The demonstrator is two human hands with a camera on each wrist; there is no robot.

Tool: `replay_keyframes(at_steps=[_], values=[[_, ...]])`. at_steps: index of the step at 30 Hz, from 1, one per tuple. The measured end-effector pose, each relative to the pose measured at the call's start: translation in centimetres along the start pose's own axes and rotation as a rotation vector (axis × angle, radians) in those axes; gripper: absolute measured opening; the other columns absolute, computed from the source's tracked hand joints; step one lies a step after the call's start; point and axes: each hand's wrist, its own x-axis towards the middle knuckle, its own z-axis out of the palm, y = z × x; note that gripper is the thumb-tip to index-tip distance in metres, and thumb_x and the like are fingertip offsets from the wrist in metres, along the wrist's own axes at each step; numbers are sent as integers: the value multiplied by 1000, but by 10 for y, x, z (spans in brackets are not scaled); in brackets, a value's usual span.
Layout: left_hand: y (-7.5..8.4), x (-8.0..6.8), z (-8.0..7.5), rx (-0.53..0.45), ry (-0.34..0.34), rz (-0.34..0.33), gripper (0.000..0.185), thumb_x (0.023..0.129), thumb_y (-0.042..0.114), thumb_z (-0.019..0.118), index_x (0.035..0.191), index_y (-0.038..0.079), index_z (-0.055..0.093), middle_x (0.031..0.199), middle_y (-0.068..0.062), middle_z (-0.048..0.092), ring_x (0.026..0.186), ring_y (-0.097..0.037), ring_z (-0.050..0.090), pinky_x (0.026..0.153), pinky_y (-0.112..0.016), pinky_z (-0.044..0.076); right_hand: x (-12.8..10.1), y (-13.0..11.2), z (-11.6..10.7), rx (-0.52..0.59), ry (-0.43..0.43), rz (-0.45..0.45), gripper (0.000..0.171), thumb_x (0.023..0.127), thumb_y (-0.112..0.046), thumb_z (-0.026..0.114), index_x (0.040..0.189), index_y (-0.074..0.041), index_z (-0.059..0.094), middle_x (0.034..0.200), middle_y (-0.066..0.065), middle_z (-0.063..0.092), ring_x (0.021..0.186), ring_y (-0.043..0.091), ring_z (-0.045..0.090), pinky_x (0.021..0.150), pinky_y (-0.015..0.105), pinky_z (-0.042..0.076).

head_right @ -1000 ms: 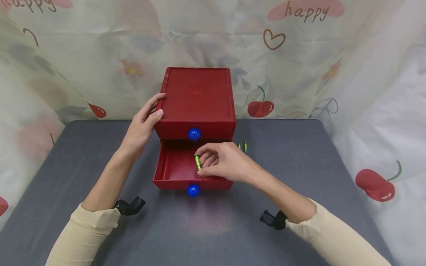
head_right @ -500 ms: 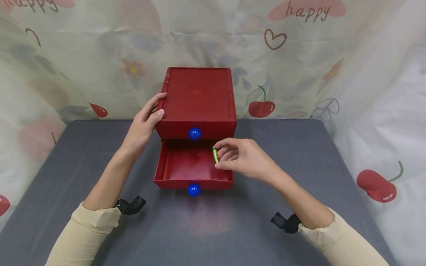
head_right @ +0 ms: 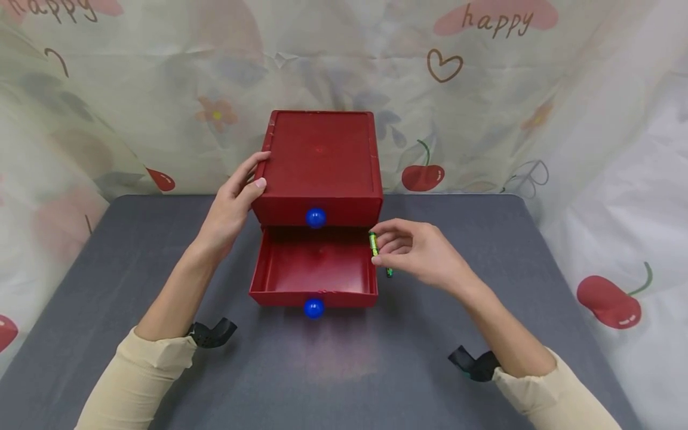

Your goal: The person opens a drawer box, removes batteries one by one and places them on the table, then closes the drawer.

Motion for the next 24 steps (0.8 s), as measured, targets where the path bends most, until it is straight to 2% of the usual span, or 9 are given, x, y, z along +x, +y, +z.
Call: replay_keyframes(at_steps=[7,14,24], values=[[0,0,0,3,-1,-3,51,103,30,53,152,30,39,154,4,37,134,-19,43,105,-46,41,-5,14,-5,3,26,-4,47,87,-14,78,127,-1,59,108,14,65,94,21,67,81,28,56],[-1,-1,0,9,3,-6,49,103,30,52,151,32,40,152,6,38,133,-17,44,106,-45,41,-10,29,-11,18,69,21,46,88,-15,78,128,-1,59,109,16,64,94,19,66,81,26,56],[0,-2,0,17,5,-1,49,103,32,54,150,34,41,151,7,39,132,-16,45,104,-46,44,-10,53,-13,2,81,58,50,89,-15,76,132,2,55,111,17,64,95,16,66,81,24,56]])
